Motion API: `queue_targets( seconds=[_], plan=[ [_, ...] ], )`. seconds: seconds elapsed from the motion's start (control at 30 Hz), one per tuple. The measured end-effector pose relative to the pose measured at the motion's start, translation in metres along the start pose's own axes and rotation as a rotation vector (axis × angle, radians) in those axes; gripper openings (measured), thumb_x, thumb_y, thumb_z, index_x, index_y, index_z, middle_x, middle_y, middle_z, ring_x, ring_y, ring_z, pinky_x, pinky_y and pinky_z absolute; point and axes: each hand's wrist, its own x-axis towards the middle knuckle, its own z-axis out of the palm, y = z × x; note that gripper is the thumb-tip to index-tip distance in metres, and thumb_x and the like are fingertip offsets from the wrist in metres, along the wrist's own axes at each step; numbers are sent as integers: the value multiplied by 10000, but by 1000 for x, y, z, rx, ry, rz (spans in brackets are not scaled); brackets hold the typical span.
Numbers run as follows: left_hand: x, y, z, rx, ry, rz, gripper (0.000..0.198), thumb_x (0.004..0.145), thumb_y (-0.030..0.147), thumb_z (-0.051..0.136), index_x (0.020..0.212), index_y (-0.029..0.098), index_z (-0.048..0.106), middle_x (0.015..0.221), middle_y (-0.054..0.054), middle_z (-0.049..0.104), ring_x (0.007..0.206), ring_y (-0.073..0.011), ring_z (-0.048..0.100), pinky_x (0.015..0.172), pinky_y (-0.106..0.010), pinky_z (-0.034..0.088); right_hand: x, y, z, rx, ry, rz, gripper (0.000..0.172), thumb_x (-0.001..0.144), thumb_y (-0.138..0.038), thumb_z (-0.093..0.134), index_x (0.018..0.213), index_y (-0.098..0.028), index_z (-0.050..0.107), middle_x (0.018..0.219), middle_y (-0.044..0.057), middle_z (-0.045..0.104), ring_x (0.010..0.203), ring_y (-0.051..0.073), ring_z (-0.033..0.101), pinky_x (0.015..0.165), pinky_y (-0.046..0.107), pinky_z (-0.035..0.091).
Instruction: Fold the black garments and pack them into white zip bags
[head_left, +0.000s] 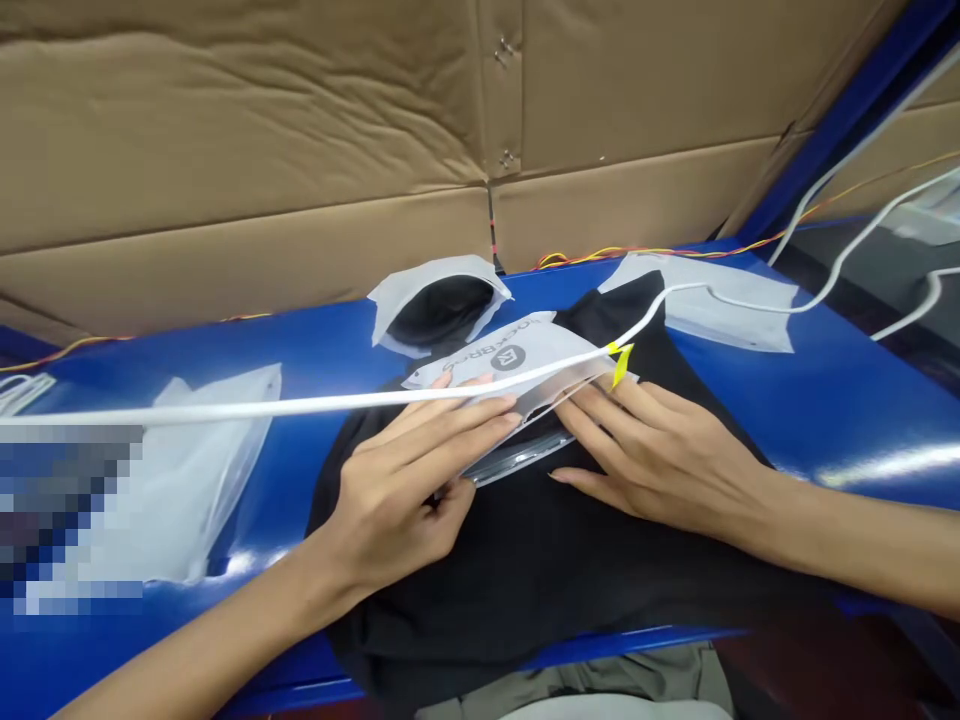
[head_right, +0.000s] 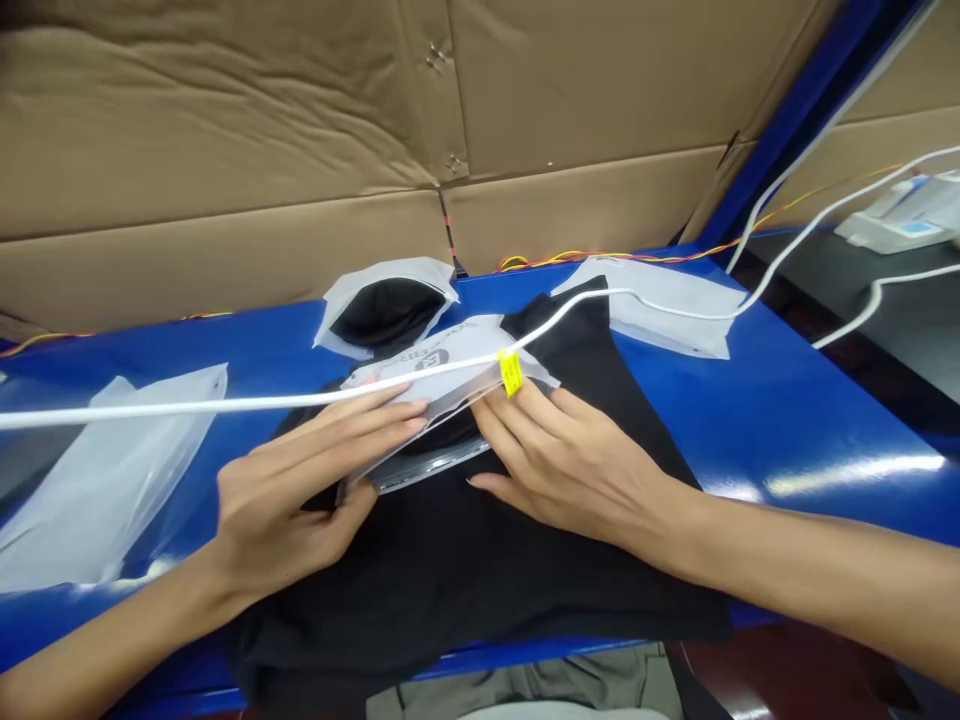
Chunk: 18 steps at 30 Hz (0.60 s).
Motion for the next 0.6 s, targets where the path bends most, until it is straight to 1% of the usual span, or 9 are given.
queue_targets(
  seconds=[0.07, 0.13, 0.23, 0.3, 0.33, 0.4, 0.47, 0.53, 0.6],
  plan=[
    [1, 0, -1, 28, -14, 1, 583, 878, -98, 503, 1316, 223, 713, 1349, -18, 778, 1354, -206, 685, 1224, -399, 533, 1, 0, -1, 21, -32, 28, 598, 1106, -436, 470, 1399, 64, 616, 1282, 261, 733, 1117, 350, 690, 897, 457, 578],
    [1, 0, -1, 37, -24, 20, 563, 903, -104, 493, 1324, 208, 699, 1353, -33, 776, 1372, -200, 672, 1234, -400, 523, 1, 1, -1, 37, -36, 35, 551, 1099, -397, 495, 1413, 39, 616, 1298, 254, 730, 1108, 342, 692, 910, 465, 588],
    [0, -3, -2, 51, -51, 57, 519, 960, -94, 486, 1354, 192, 664, 1380, -64, 760, 1400, -197, 648, 1245, -416, 511, 0, 5, -1, 28, 46, -16, 380, 1051, -166, 544, 1373, 4, 651, 1269, 223, 751, 1085, 301, 698, 935, 435, 590],
    [0, -6, -2, 115, -101, 96, 524, 992, -73, 468, 1408, 201, 629, 1460, -91, 710, 1456, -235, 599, 1258, -482, 489, -1, 8, -2, 23, 126, -75, 337, 997, -28, 541, 1297, -8, 693, 1215, 198, 773, 1037, 275, 702, 919, 410, 589],
    [0, -7, -2, 160, -137, 120, 541, 999, -65, 454, 1441, 206, 608, 1504, -107, 676, 1491, -261, 560, 1263, -521, 472, -1, 10, -2, 30, 159, -99, 318, 982, 0, 546, 1252, -20, 713, 1174, 182, 784, 1001, 265, 700, 890, 397, 590],
    [0, -8, -2, 239, -196, 163, 588, 990, -50, 439, 1507, 202, 560, 1566, -140, 617, 1551, -311, 476, 1267, -573, 442, -2, 13, -3, 54, 202, -126, 258, 978, -1, 581, 1173, -49, 743, 1085, 152, 794, 900, 239, 683, 801, 371, 584],
    [2, -6, -2, 262, -228, 157, 613, 971, 7, 476, 1561, 166, 507, 1596, -182, 575, 1583, -350, 415, 1264, -582, 435, -2, 15, -3, 87, 224, -128, 218, 965, 2, 616, 1128, -54, 750, 1037, 146, 792, 816, 216, 657, 729, 355, 570],
    [3, -4, 0, 258, -233, 124, 637, 958, 98, 548, 1589, 131, 472, 1617, -216, 540, 1592, -388, 390, 1257, -583, 440, -2, 15, -3, 145, 244, -132, 199, 955, 15, 625, 1109, -34, 741, 1031, 162, 789, 800, 212, 653, 709, 353, 570],
    [4, -2, 3, 271, -227, 96, 649, 967, 151, 601, 1598, 120, 456, 1626, -220, 529, 1581, -387, 412, 1265, -556, 436, -2, 15, -2, 211, 268, -142, 186, 963, 20, 618, 1100, -32, 732, 1012, 160, 791, 820, 212, 666, 714, 348, 581]
  ],
)
